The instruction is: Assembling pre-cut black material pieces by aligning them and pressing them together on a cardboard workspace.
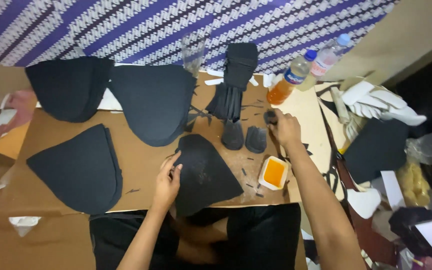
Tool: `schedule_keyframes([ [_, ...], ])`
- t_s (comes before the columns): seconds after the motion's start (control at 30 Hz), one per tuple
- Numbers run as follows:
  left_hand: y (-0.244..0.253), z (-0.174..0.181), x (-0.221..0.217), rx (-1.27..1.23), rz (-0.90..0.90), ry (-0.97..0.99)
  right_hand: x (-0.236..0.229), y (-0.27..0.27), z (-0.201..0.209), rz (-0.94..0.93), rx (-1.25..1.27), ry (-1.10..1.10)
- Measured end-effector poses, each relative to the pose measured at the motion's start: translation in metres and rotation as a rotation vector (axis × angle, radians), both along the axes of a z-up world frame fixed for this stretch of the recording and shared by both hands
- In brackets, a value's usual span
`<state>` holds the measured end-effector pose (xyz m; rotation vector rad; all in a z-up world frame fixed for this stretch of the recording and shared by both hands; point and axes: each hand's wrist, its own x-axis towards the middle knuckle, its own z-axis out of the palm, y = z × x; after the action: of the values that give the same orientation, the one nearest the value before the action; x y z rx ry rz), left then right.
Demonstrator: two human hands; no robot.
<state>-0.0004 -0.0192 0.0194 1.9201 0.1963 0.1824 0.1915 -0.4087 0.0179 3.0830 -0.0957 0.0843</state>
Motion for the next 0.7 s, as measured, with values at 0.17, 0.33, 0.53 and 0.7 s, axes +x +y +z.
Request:
schedule_keyframes([
  [0.17, 0.006, -0.016, 0.01, -0.005, 0.006, 0.126, 0.013, -0.003, 0.0, 0.185, -0.142, 0.058],
  [0.33, 0.028, -0.063, 0.019, -0.458, 0.04, 0.174, -0.009, 0.014, 0.042, 0.359, -0.17, -0.298],
  [0.53, 0.048, -0.034, 0.0, -0.213, -0.068, 0.255, -0.097, 0.083, 0.159, 0.469, 0.295, -0.59],
  [0.7, 0.031, 0.025, -0.017, 0.329, -0.063, -0.296, -0.159, 0.117, 0.182, 0.446, 0.717, -0.465],
])
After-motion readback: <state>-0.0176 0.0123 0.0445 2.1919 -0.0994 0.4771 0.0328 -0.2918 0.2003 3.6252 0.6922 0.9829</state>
